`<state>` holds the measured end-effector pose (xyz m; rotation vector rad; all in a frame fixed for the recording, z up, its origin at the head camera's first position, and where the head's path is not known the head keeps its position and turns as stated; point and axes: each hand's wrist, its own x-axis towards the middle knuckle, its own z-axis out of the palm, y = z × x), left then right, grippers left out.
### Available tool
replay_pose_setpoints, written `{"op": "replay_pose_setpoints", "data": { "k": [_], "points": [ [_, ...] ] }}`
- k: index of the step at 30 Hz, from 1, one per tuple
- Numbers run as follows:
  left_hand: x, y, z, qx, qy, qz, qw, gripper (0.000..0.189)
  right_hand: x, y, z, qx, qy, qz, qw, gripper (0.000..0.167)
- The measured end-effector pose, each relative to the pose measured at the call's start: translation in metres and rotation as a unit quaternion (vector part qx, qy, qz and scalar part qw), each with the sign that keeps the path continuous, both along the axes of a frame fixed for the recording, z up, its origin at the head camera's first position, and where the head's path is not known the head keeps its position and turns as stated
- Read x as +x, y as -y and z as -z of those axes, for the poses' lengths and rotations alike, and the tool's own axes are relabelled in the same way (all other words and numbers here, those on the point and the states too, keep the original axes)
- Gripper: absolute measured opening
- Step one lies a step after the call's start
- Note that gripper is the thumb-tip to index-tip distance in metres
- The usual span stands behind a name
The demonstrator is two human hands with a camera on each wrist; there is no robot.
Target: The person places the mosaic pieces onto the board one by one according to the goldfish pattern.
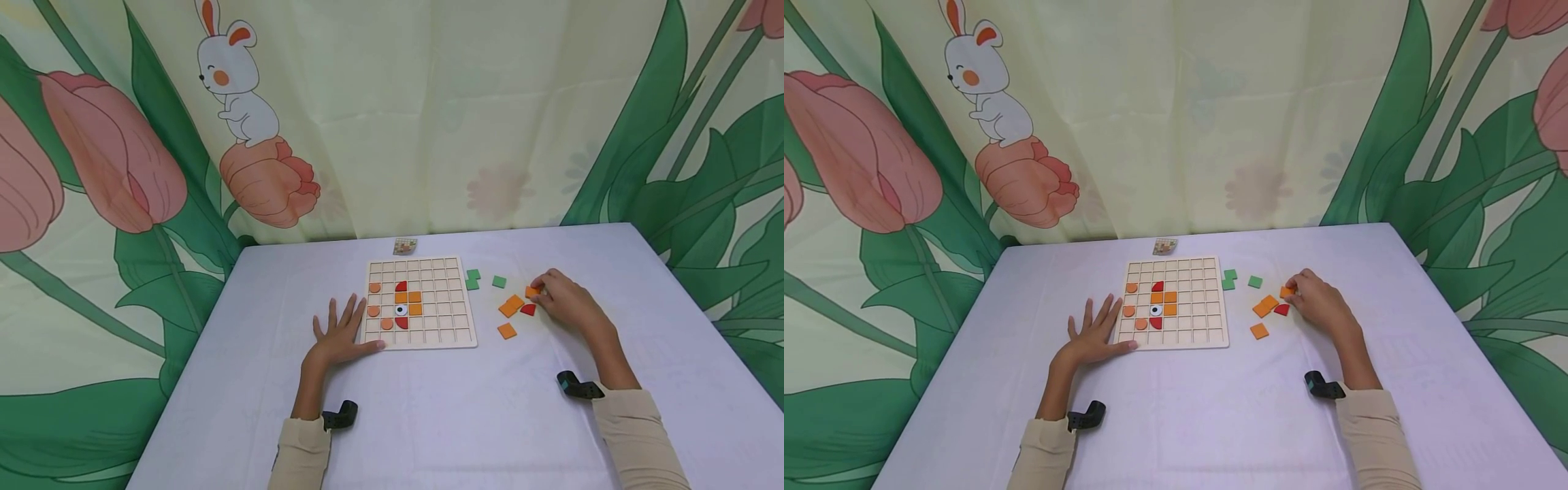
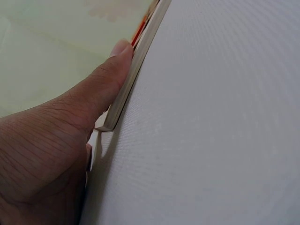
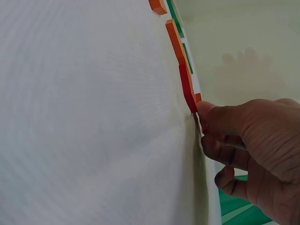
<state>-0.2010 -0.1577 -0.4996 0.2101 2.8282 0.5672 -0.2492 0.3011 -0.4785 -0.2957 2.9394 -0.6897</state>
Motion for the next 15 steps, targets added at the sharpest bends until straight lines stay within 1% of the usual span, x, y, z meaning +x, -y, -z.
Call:
{"op": "replay_pose_setpoints", "data": {
  "k": [5, 15],
  "points": [
    [0.0042, -0.0025, -0.0091, 0.012, -0.008, 0.0, 0.9999, 0.106, -0.0002, 0.0004, -0.0006, -0.001, -0.004, -0.001, 1.0, 0.03],
    [0.0046, -0.0035, -0.0113, 0.006, -0.005, 0.0, 1.0, 0.106, 0.0003, 0.0042, -0.0046, -0.009, -0.022, -0.014, 0.9996, 0.029]
  ]
}}
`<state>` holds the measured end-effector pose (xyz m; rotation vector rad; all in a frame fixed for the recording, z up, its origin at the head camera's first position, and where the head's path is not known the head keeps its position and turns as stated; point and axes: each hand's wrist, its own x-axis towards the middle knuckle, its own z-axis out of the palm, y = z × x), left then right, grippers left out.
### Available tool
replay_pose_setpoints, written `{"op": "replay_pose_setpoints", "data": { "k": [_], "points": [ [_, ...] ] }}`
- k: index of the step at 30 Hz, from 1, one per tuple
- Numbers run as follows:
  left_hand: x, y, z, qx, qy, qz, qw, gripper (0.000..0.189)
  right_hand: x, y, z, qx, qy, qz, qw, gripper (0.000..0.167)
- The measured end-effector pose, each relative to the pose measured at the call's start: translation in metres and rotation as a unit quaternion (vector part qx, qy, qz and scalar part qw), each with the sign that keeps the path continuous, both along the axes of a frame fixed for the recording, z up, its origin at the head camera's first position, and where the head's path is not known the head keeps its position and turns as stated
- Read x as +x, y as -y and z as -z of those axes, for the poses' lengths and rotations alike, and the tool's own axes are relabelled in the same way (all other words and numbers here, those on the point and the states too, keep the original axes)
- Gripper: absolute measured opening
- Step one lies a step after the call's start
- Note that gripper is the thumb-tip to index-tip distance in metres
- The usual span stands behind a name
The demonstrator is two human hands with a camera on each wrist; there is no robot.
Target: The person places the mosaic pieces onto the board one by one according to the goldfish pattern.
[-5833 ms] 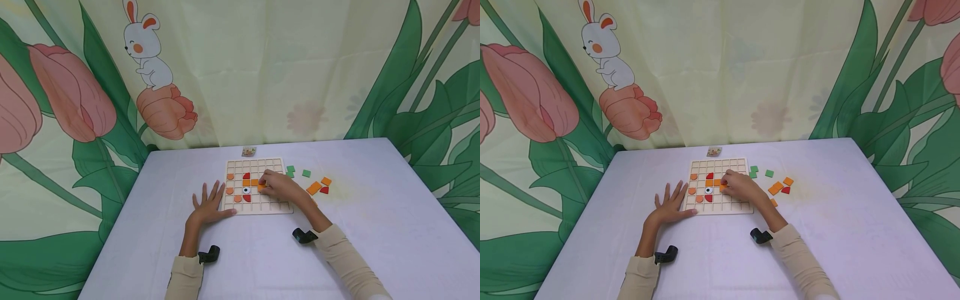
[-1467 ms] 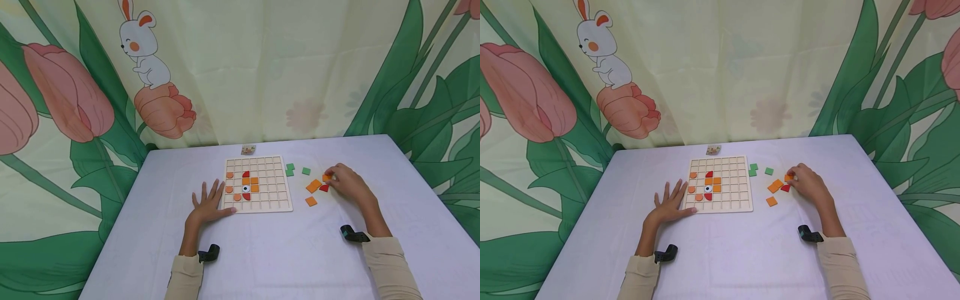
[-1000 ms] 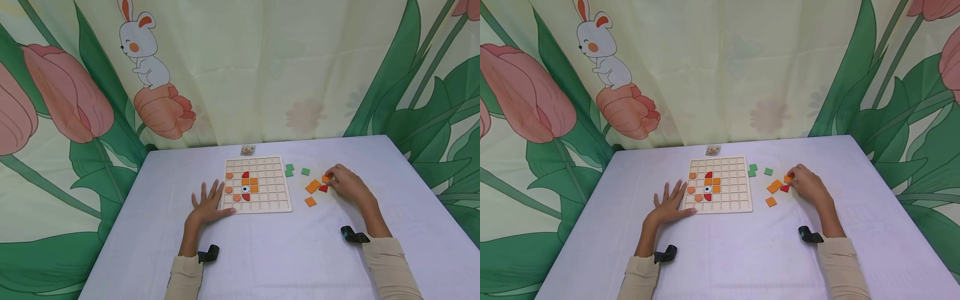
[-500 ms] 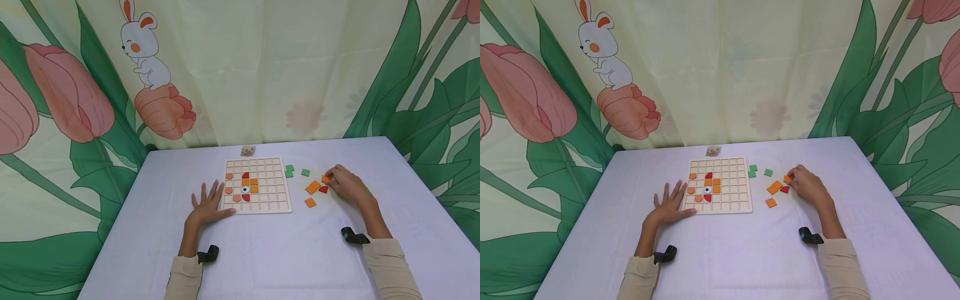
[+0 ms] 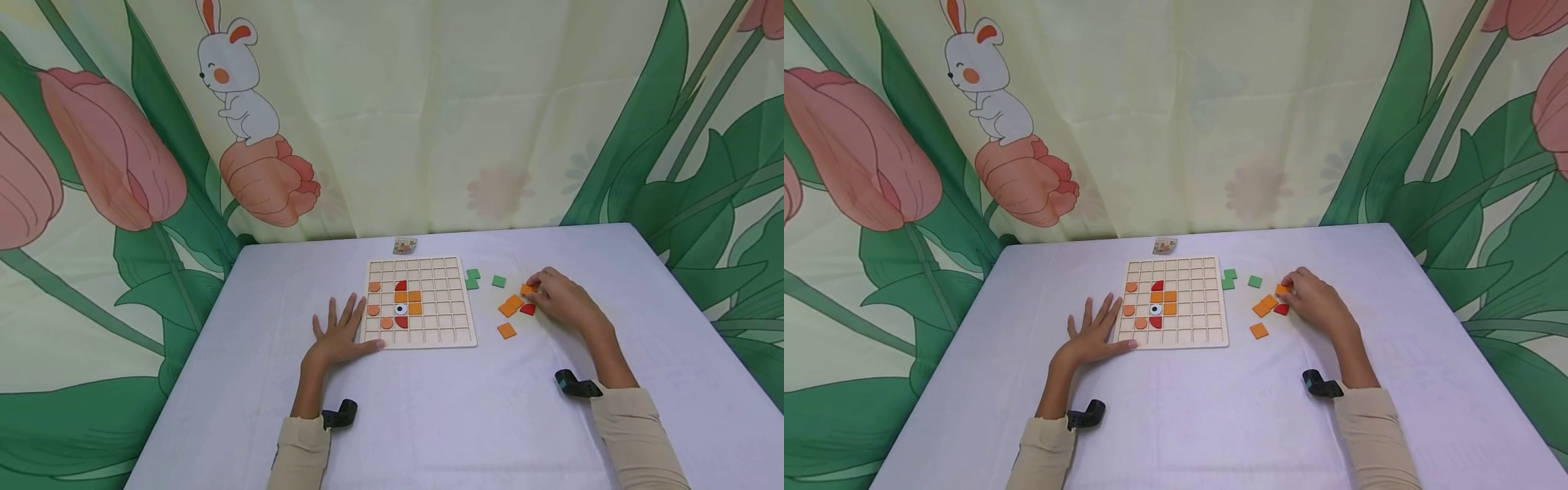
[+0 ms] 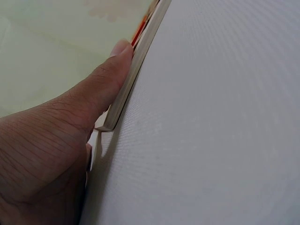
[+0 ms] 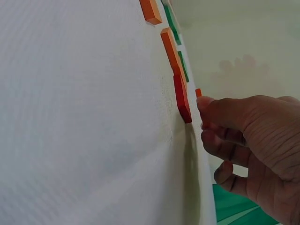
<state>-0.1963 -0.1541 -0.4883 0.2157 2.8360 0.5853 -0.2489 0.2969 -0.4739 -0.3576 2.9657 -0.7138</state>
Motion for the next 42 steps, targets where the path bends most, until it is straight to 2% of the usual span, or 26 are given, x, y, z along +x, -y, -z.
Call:
{"op": "replay_pose_setpoints", "data": {
  "k": [15, 23, 33, 42],
  "points": [
    [0.0, 0.002, 0.004, 0.004, -0.002, 0.0, 1.0, 0.109, -0.004, 0.018, -0.005, -0.013, -0.014, -0.019, 0.9996, 0.026],
    [-0.002, 0.002, 0.002, -0.015, 0.015, -0.001, 0.9998, 0.108, -0.006, 0.035, -0.01, -0.019, 0.004, -0.031, 0.9993, 0.026],
    [-0.002, 0.003, 0.004, -0.011, 0.013, -0.001, 0.9999, 0.108, -0.007, 0.061, -0.006, -0.034, -0.01, -0.074, 0.9966, 0.022],
    [-0.005, 0.004, 0.003, -0.016, 0.015, -0.001, 0.9998, 0.109, -0.007, 0.09, -0.01, -0.024, -0.023, -0.108, 0.9936, 0.025]
  ]
}}
